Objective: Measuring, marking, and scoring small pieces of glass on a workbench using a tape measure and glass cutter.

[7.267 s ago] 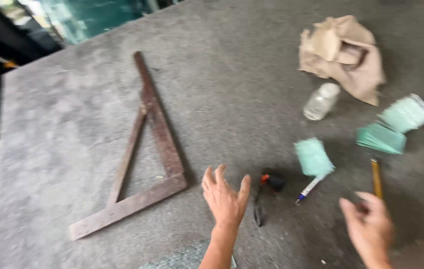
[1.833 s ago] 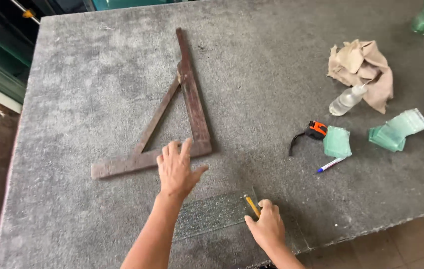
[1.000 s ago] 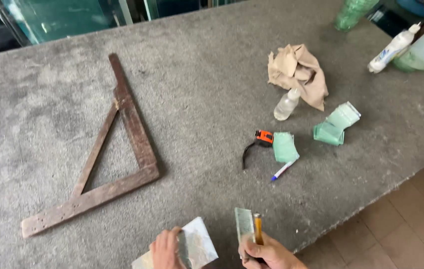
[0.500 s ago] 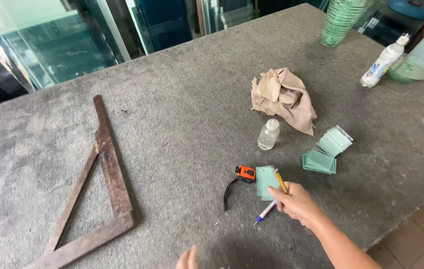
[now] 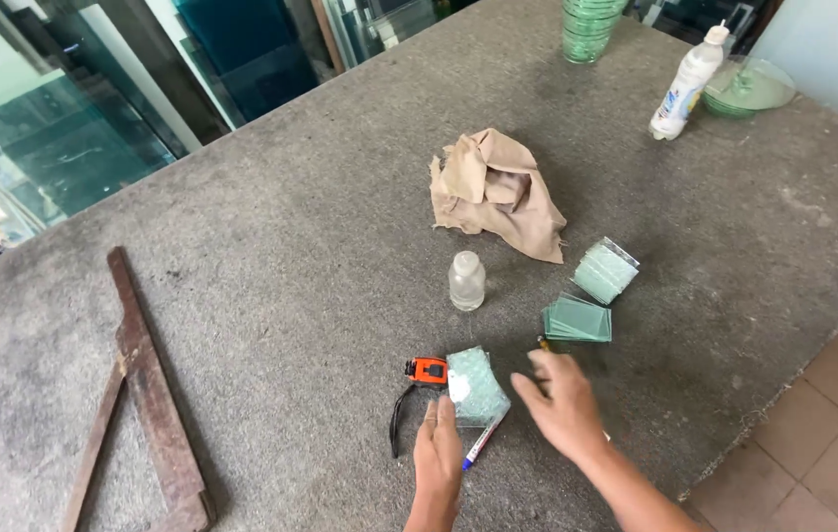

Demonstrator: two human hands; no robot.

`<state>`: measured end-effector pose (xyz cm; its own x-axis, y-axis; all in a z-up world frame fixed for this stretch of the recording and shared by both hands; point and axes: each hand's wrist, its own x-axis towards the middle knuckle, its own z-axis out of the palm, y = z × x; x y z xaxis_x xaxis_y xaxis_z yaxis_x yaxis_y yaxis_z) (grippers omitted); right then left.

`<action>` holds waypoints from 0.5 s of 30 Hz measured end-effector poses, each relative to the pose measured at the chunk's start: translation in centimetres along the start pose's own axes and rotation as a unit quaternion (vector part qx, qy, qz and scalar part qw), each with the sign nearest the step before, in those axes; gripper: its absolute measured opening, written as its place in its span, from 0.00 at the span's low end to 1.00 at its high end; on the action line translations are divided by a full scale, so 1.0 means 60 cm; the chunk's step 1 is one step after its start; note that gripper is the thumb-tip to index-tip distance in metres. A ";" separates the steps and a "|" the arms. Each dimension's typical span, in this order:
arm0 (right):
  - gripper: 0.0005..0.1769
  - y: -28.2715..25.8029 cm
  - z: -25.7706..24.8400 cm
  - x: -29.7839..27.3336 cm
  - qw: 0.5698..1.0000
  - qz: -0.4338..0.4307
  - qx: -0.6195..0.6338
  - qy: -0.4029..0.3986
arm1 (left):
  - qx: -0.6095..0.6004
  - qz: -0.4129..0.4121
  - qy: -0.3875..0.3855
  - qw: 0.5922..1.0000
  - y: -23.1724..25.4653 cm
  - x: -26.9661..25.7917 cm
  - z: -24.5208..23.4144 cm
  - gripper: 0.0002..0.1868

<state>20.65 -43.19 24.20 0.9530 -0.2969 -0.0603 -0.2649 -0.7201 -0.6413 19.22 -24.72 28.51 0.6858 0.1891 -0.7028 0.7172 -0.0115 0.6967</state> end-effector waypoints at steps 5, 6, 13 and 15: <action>0.48 -0.127 -0.020 -0.001 0.937 0.225 0.182 -0.196 | -0.228 -0.019 -0.085 0.970 0.040 -0.011 0.036 0.37; 0.48 -0.124 -0.002 0.009 0.938 0.221 0.182 -0.198 | -0.231 -0.016 -0.082 0.969 0.047 -0.009 0.042 0.37; 0.57 -0.104 0.061 0.029 0.924 0.231 0.142 -0.271 | -0.196 -0.098 -0.086 0.972 0.025 0.014 0.064 0.41; 0.57 -0.117 0.051 0.027 0.921 0.237 0.118 -0.287 | -0.178 -0.128 -0.077 0.972 0.020 0.018 0.056 0.43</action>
<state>24.53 -36.70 26.29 0.6782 -0.1138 -0.7260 -0.6956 -0.4181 -0.5843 21.22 -27.84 28.12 0.5197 -0.0097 -0.8543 0.7978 0.3631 0.4813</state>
